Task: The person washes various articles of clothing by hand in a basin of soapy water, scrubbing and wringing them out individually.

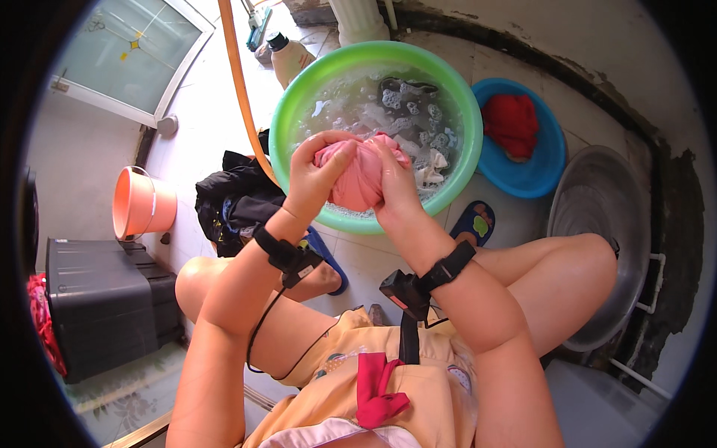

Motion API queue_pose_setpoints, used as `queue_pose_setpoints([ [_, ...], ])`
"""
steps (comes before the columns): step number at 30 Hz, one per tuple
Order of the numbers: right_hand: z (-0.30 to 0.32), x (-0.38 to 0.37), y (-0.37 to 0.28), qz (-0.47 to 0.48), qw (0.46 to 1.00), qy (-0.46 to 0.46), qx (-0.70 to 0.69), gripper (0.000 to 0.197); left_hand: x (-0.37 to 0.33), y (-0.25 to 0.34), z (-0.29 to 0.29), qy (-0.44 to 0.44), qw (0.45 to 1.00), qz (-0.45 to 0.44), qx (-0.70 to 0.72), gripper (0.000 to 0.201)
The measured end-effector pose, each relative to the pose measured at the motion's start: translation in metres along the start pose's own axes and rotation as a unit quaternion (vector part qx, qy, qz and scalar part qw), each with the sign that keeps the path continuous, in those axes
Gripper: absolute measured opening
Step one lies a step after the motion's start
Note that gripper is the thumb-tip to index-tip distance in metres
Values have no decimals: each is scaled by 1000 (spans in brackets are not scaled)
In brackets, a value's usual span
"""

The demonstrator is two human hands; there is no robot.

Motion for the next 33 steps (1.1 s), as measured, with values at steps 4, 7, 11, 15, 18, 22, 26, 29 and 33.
queue_pose_setpoints([
  [4, 0, 7, -25, 152, 968, 100, 171, 18, 11, -42, 31, 181, 969, 117, 119, 16],
  [7, -8, 10, -42, 261, 914, 118, 288, 19, 17, -59, 37, 269, 914, 160, 259, 15],
  [11, -54, 35, -61, 408, 786, 55, 462, 20, 23, -92, 28, 201, 857, 297, 371, 17],
  [15, -67, 37, -69, 428, 751, 43, 501, 21, 24, -92, 22, 175, 844, 321, 391, 20],
  [18, -104, 59, -77, 533, 625, 9, 570, 20, 23, -78, 2, 143, 793, 325, 495, 22],
  [22, -115, 61, -86, 515, 696, -46, 498, 27, 16, -54, -2, 108, 752, 309, 572, 34],
  [26, -131, 75, -84, 553, 617, -104, 551, 24, 18, -49, 13, 55, 761, 280, 583, 33],
  [29, -140, 96, -71, 593, 535, -162, 580, 20, 26, -55, 8, 36, 769, 347, 536, 26],
  [33, -138, 128, -45, 634, 446, -255, 578, 14, 43, -48, -2, 4, 807, 403, 432, 15],
])
Point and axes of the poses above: each hand's wrist, its own x-axis away from the middle knuckle, its own z-axis out of the back of the hand, y = z × x, the point moved 10 cm from there along -x, towards the middle knuckle, and after that the axes turned 10 degrees about x, right-handed, at the moved point
